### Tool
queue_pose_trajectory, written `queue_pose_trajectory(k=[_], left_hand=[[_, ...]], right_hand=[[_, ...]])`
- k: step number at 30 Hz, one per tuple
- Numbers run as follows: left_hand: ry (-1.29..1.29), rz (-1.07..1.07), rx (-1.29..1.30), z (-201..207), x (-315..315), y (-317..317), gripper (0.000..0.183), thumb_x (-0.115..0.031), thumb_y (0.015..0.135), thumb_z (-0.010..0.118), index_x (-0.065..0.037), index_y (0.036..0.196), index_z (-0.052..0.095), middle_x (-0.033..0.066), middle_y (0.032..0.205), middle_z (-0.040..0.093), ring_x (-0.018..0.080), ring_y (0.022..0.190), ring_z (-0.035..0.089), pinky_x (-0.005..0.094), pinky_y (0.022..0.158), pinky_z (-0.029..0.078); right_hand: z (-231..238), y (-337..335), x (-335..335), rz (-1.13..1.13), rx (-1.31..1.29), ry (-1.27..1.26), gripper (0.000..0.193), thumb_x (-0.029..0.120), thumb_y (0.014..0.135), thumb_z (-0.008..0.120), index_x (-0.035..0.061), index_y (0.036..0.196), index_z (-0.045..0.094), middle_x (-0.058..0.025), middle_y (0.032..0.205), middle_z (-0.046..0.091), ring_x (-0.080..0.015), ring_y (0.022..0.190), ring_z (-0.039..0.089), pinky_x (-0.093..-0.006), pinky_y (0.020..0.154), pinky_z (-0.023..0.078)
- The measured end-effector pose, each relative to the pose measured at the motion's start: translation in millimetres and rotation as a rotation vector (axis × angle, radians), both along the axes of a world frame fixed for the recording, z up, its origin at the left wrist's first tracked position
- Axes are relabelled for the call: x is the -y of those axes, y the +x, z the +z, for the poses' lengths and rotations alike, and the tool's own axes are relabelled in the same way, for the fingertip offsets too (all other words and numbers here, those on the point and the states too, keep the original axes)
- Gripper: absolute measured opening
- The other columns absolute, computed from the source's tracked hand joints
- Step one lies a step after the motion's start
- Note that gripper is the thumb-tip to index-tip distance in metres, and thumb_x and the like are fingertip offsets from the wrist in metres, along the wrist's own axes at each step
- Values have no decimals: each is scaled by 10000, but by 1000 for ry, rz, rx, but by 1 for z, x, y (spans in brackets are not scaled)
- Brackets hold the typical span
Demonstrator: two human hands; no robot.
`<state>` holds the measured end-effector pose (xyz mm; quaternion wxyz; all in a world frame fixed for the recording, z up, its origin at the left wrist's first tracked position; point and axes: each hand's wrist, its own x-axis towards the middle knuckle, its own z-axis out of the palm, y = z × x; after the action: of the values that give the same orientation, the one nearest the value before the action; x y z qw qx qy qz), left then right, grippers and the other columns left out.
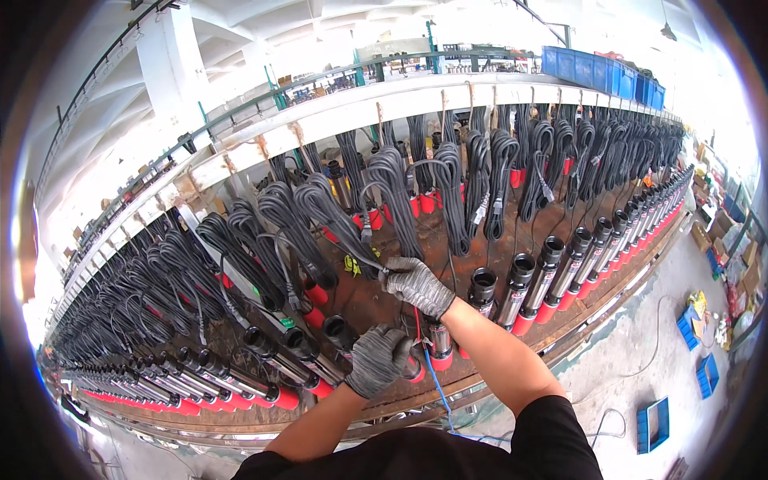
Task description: The person assembles electrical pumps on a long workbench by hand, connecting internal wires and fitting cylindrical metal components into the main housings.
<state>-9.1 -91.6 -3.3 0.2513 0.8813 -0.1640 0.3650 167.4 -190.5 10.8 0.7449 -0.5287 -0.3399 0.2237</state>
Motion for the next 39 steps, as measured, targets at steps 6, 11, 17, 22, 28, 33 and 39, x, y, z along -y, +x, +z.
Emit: queue_pose_trajectory(k=[6, 11, 17, 22, 28, 33, 39], left_hand=[[-18, -19, -56, 1, 1, -2, 153, -181, 895, 722, -55, 975, 688, 164, 897, 663, 382, 795, 654, 481, 688, 529], [-91, -101, -113, 6, -1, -11, 156, -191, 924, 690, -57, 1003, 688, 171, 925, 660, 383, 841, 656, 479, 722, 528], [-48, -88, -262, -3, -3, -25, 162, -201, 922, 686, -67, 1014, 691, 165, 918, 666, 389, 848, 657, 490, 745, 528], [-51, -94, -291, -11, -8, -40, 177, -171, 894, 709, -71, 1039, 684, 160, 963, 683, 389, 839, 665, 486, 730, 533], [-39, -122, -313, -17, -17, -81, 276, -93, 814, 741, -70, 1075, 653, 120, 999, 690, 354, 892, 683, 457, 737, 552], [-56, -156, -361, -25, -13, -85, 298, -140, 803, 754, -90, 1080, 655, 108, 1087, 670, 349, 960, 672, 465, 762, 544], [-135, -93, -312, -21, -9, -65, 238, -158, 808, 770, -97, 1016, 674, 108, 1027, 674, 341, 907, 683, 457, 735, 555]], right_hand=[[-8, 6, -7, 19, 7, -71, 155, 28, 869, 705, 50, 1022, 712, 16, 810, 668, -69, 658, 578, -235, 581, 445], [5, -9, 2, 71, 51, -119, 277, 152, 913, 748, 38, 1158, 684, 37, 851, 667, -63, 668, 586, -231, 580, 454], [3, -7, 6, 94, -1, -213, 383, 320, 994, 680, 35, 1249, 657, -23, 972, 740, -77, 734, 619, -233, 648, 498], [3, -3, 6, 118, 84, -193, 516, 232, 999, 710, 27, 1447, 556, -52, 1066, 757, -77, 822, 641, -244, 711, 527], [23, -20, 5, -55, 74, -203, 348, 154, 959, 753, -41, 1234, 665, -50, 937, 718, -102, 796, 659, -285, 724, 549], [8, -11, 12, -115, 300, -286, 306, 192, 904, 808, -53, 1048, 695, -94, 827, 697, -123, 770, 640, -321, 682, 535], [16, -15, 10, -24, 164, -318, 267, 199, 913, 800, -27, 1008, 696, -71, 801, 645, -125, 738, 609, -332, 658, 503]])
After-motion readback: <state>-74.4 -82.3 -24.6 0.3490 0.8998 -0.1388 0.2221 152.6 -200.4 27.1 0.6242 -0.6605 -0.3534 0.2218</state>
